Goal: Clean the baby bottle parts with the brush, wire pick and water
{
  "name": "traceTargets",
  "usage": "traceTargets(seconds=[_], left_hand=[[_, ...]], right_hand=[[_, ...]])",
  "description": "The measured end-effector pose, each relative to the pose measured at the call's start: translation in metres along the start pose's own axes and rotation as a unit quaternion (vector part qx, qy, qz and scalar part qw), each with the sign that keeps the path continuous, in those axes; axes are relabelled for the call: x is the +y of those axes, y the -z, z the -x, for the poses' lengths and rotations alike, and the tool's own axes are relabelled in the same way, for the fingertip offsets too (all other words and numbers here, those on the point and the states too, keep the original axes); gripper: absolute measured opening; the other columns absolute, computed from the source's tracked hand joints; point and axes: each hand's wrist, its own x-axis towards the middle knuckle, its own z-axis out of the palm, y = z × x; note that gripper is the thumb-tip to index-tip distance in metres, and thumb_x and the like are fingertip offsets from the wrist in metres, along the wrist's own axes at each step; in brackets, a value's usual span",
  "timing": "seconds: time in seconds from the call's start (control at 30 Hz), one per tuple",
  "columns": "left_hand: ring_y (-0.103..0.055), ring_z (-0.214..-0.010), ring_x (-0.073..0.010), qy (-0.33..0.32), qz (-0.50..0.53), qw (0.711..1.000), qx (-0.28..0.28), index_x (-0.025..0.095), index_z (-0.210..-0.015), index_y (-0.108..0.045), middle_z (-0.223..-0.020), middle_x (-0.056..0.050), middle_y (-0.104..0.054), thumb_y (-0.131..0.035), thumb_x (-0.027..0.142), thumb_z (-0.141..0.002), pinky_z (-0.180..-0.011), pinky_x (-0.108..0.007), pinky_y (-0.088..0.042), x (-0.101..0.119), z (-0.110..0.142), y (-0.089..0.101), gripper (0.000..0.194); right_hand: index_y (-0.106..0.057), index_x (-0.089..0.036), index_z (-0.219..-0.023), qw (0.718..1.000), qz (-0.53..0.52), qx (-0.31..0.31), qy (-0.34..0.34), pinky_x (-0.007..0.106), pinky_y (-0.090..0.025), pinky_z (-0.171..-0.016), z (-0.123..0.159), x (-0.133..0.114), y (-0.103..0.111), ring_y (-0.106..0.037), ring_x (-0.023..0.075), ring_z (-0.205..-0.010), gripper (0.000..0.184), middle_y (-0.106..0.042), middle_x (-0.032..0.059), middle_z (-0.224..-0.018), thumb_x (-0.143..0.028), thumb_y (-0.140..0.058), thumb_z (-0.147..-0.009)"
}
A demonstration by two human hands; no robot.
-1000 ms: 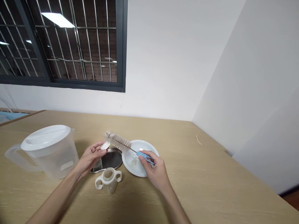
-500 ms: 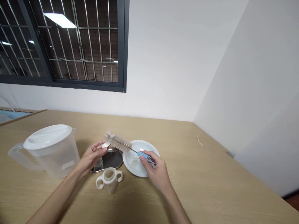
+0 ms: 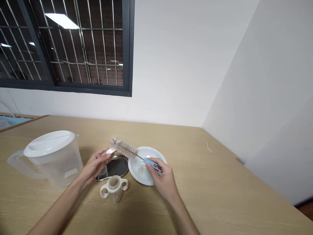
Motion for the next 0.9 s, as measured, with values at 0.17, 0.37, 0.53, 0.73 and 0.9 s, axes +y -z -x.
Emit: traceTargets(seconds=[0.17, 0.37, 0.53, 0.73, 0.9], left_hand=[[-0.064, -0.109, -0.0174, 0.005, 0.005, 1.0, 0.002, 0.015, -0.117, -0.067, -0.123, -0.011, -0.068, -0.076, 0.028, -0.078, -0.094, -0.023, -0.048, 0.0018, -0.0005, 0.0007, 0.042], [-0.067, -0.097, -0.0157, 0.027, 0.031, 0.999, 0.013, 0.016, -0.11, -0.069, -0.113, -0.01, -0.071, -0.075, 0.027, -0.08, -0.084, -0.022, -0.052, 0.0022, -0.0001, -0.0003, 0.033], [-0.066, -0.098, -0.0155, 0.006, 0.017, 1.0, -0.022, 0.015, -0.115, -0.067, -0.116, -0.01, -0.069, -0.076, 0.024, -0.078, -0.081, -0.02, -0.052, 0.0022, 0.0012, -0.0023, 0.04], [-0.065, -0.103, -0.017, 0.012, 0.024, 1.0, -0.016, 0.016, -0.116, -0.066, -0.116, -0.01, -0.07, -0.079, 0.02, -0.074, -0.088, -0.022, -0.051, 0.0041, 0.0042, -0.0019, 0.044], [-0.067, -0.1, -0.0161, 0.018, 0.01, 0.999, -0.025, 0.015, -0.108, -0.067, -0.109, -0.008, -0.073, -0.081, 0.018, -0.07, -0.094, -0.022, -0.049, 0.004, 0.0051, -0.0037, 0.041]], right_hand=[[-0.072, -0.021, -0.101, 1.0, 0.003, 0.019, -0.001, 0.034, -0.056, -0.084, -0.0006, 0.003, 0.0024, -0.068, 0.0246, -0.096, 0.032, -0.073, 0.0092, -0.107, -0.048, -0.064, -0.085], [-0.072, -0.021, -0.102, 1.0, -0.011, -0.002, 0.004, 0.034, -0.056, -0.084, 0.0011, -0.0009, 0.0012, -0.069, 0.0243, -0.095, 0.033, -0.073, 0.0099, -0.107, -0.047, -0.065, -0.084], [-0.072, -0.02, -0.101, 1.0, -0.012, 0.0, -0.003, 0.032, -0.058, -0.08, 0.0004, -0.0012, -0.0011, -0.07, 0.024, -0.093, 0.034, -0.073, 0.01, -0.106, -0.048, -0.065, -0.083], [-0.073, -0.02, -0.101, 1.0, 0.005, 0.013, 0.0, 0.034, -0.057, -0.082, 0.0007, 0.0003, 0.001, -0.069, 0.0242, -0.093, 0.033, -0.073, 0.0097, -0.106, -0.048, -0.064, -0.085], [-0.073, -0.021, -0.101, 1.0, -0.002, 0.007, 0.012, 0.035, -0.058, -0.082, 0.0016, -0.0008, -0.0005, -0.07, 0.0248, -0.092, 0.033, -0.073, 0.0103, -0.106, -0.048, -0.065, -0.084]])
